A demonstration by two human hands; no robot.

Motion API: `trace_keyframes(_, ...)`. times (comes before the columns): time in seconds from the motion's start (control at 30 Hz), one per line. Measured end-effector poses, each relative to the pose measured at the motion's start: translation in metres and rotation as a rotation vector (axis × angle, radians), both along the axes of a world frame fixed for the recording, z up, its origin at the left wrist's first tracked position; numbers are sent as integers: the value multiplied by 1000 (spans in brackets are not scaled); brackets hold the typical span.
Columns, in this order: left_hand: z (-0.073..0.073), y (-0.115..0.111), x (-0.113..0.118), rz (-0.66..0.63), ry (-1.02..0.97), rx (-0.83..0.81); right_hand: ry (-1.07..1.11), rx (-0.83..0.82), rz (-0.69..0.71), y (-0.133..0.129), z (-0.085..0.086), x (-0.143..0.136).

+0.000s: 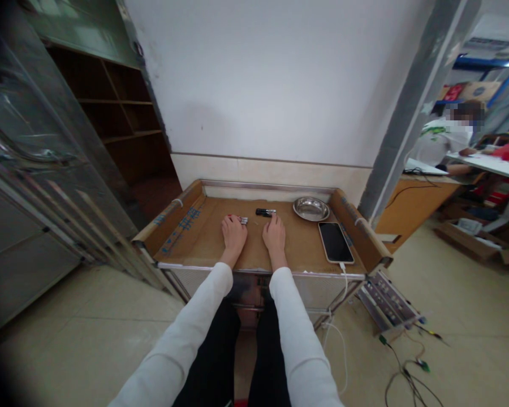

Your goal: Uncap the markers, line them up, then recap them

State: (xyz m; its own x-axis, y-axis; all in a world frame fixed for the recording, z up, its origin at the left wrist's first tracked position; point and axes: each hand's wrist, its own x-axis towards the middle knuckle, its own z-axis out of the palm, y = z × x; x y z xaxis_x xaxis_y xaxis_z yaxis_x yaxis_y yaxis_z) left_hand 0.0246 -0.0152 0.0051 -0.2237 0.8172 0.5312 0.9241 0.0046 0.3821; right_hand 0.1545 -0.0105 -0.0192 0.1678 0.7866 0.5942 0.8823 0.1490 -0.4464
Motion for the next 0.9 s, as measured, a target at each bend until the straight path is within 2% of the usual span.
trace_keyframes(0.07,1,-2,3,-31,51,-1,-15,-8,-4,-1,0,-1)
trace_keyframes(0.2,4,-5,12,-250,199,-39,-49,-31,0,-1,1,-2)
trace_keyframes(0.27,5,-4,16,-308,235,-65,-67,-49,-9,-2,0,-3)
trace_keyframes(0.43,7,0,22,-285,216,-80,-108,-79,-42,-1,0,-5)
trace_keyframes(0.63,4,15,29,-403,294,-102,-171,-163,-82,-1,3,-7)
trace_keyframes(0.9,-9,35,28,-502,172,-76,-201,-230,-157,-6,15,-9)
